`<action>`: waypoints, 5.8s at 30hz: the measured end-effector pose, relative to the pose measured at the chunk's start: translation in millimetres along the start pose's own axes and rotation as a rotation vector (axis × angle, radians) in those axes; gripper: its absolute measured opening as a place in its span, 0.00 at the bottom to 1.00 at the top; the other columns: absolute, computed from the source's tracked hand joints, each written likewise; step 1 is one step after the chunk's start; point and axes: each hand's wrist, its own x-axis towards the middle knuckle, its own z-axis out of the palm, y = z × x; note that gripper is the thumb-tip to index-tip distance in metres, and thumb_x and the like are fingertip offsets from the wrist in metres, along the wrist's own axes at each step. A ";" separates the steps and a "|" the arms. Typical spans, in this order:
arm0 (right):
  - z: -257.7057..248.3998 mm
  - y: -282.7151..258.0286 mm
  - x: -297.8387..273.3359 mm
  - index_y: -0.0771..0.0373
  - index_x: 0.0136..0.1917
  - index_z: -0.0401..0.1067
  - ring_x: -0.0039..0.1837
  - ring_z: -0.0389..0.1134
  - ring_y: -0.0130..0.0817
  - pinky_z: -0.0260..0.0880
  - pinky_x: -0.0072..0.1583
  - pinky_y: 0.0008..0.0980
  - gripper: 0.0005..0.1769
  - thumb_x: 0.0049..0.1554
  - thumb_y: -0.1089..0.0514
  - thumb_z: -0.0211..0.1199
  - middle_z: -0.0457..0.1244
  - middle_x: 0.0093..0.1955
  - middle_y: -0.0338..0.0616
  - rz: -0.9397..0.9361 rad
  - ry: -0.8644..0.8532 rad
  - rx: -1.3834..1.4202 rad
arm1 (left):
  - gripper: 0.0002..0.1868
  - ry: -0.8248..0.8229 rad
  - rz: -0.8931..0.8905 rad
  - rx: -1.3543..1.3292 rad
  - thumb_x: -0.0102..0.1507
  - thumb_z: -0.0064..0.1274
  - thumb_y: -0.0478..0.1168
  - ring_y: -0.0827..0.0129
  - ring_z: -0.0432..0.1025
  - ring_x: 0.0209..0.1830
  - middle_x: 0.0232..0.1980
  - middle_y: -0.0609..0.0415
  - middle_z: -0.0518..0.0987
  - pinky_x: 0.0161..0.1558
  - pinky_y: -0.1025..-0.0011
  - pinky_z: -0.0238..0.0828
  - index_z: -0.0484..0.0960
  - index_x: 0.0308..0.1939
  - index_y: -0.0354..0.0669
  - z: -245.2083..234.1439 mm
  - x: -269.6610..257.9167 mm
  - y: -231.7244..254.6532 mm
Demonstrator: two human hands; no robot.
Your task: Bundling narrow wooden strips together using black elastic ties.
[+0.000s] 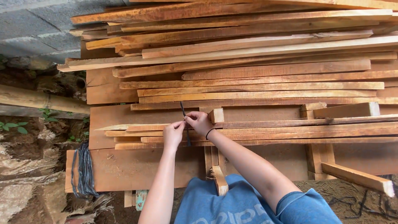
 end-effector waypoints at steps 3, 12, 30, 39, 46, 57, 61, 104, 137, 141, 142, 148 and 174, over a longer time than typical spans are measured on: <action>-6.7 -7.6 2.3 0.57 0.43 0.82 0.37 0.72 0.24 0.75 0.43 0.25 0.07 0.56 0.60 0.64 0.72 0.32 0.37 0.025 -0.017 0.060 | 0.09 -0.001 0.006 -0.134 0.60 0.61 0.50 0.63 0.80 0.47 0.39 0.55 0.87 0.50 0.65 0.74 0.92 0.40 0.59 -6.4 -19.7 23.9; -7.6 -3.7 -13.5 0.58 0.54 0.74 0.51 0.75 0.43 0.76 0.52 0.37 0.09 0.60 0.65 0.63 0.72 0.45 0.46 -0.408 0.005 -0.168 | 0.08 -0.021 -0.035 -0.272 0.59 0.62 0.45 0.73 0.71 0.39 0.32 0.58 0.84 0.45 0.75 0.66 0.91 0.38 0.52 -4.4 -8.0 22.2; -12.5 -3.8 3.6 0.61 0.36 0.72 0.47 0.70 0.44 0.70 0.50 0.37 0.04 0.51 0.63 0.57 0.64 0.40 0.45 -0.213 -0.248 -0.313 | 0.06 -0.101 0.048 -0.253 0.61 0.63 0.44 0.75 0.70 0.36 0.31 0.57 0.83 0.40 0.76 0.66 0.91 0.38 0.50 -18.0 -5.1 16.6; -18.9 -16.0 -4.9 0.59 0.46 0.78 0.58 0.70 0.42 0.68 0.60 0.39 0.06 0.57 0.60 0.61 0.69 0.47 0.44 -0.077 -0.370 -0.221 | 0.06 -0.125 0.032 -0.417 0.65 0.59 0.39 0.75 0.69 0.39 0.33 0.55 0.83 0.45 0.78 0.62 0.89 0.41 0.44 -31.2 -16.1 29.1; -19.9 6.0 1.3 0.59 0.49 0.80 0.59 0.71 0.42 0.70 0.62 0.40 0.07 0.57 0.59 0.66 0.71 0.49 0.48 -0.127 -0.296 -0.229 | 0.06 -0.134 0.015 -0.407 0.64 0.62 0.42 0.75 0.68 0.37 0.33 0.57 0.82 0.43 0.78 0.62 0.90 0.40 0.47 -22.9 -5.8 17.8; -10.7 -22.0 -16.6 0.53 0.51 0.81 0.44 0.75 0.30 0.75 0.52 0.30 0.07 0.58 0.59 0.69 0.72 0.34 0.35 -0.321 -0.012 -0.143 | 0.06 -0.158 0.002 -0.432 0.65 0.59 0.41 0.76 0.68 0.38 0.36 0.56 0.84 0.43 0.79 0.61 0.89 0.41 0.47 -17.3 -0.7 15.7; -3.7 -12.2 -9.9 0.54 0.49 0.82 0.44 0.75 0.33 0.75 0.49 0.29 0.06 0.60 0.61 0.66 0.73 0.35 0.39 -0.392 0.003 -0.079 | 0.06 -0.162 -0.032 -0.437 0.64 0.58 0.41 0.83 0.65 0.31 0.33 0.60 0.82 0.36 0.83 0.58 0.89 0.42 0.48 -21.2 -7.3 23.5; 55.7 118.4 128.4 0.59 0.47 0.79 0.52 0.74 0.44 0.73 0.53 0.41 0.20 0.65 0.48 0.50 0.70 0.41 0.48 0.430 0.037 -0.217 | 0.23 -0.241 0.056 0.487 0.70 0.34 0.50 0.43 0.79 0.50 0.43 0.39 0.84 0.51 0.47 0.78 0.86 0.44 0.44 -14.1 -44.9 36.5; 13.5 13.5 3.2 0.59 0.46 0.79 0.53 0.73 0.55 0.74 0.56 0.48 0.17 0.63 0.46 0.58 0.72 0.42 0.53 0.056 -0.075 -0.664 | 0.30 -0.348 -0.256 0.265 0.65 0.42 0.64 0.48 0.72 0.65 0.53 0.44 0.84 0.64 0.53 0.69 0.89 0.41 0.44 -3.9 -4.1 9.3; 16.7 16.5 8.4 0.54 0.50 0.80 0.57 0.73 0.49 0.75 0.56 0.43 0.14 0.63 0.47 0.58 0.73 0.47 0.48 0.123 -0.035 -0.578 | 0.31 -0.347 -0.256 0.263 0.65 0.43 0.64 0.49 0.72 0.65 0.54 0.44 0.84 0.64 0.55 0.69 0.89 0.43 0.43 -4.5 -5.4 8.8; 16.8 15.1 11.9 0.54 0.50 0.80 0.57 0.73 0.49 0.75 0.56 0.43 0.14 0.63 0.47 0.58 0.73 0.47 0.48 0.118 -0.031 -0.578 | 0.31 -0.343 -0.250 0.263 0.65 0.43 0.64 0.49 0.72 0.65 0.54 0.44 0.84 0.64 0.55 0.69 0.89 0.43 0.43 -3.3 -5.0 9.1; 16.1 2.1 5.4 0.51 0.41 0.80 0.50 0.74 0.47 0.76 0.50 0.39 0.10 0.61 0.50 0.61 0.72 0.39 0.46 -0.064 -0.011 -0.577 | 0.32 -0.334 -0.255 0.280 0.65 0.41 0.66 0.49 0.71 0.66 0.55 0.45 0.84 0.65 0.55 0.69 0.89 0.44 0.45 -4.0 -0.6 4.5; 0.2 -15.1 3.1 0.58 0.47 0.77 0.41 0.72 0.34 0.73 0.45 0.34 0.06 0.64 0.56 0.62 0.72 0.37 0.41 -0.203 -0.257 -0.228 | 0.15 -0.073 0.093 0.244 0.67 0.48 0.51 0.54 0.78 0.48 0.33 0.55 0.86 0.52 0.56 0.71 0.89 0.41 0.53 -115.4 -30.5 57.5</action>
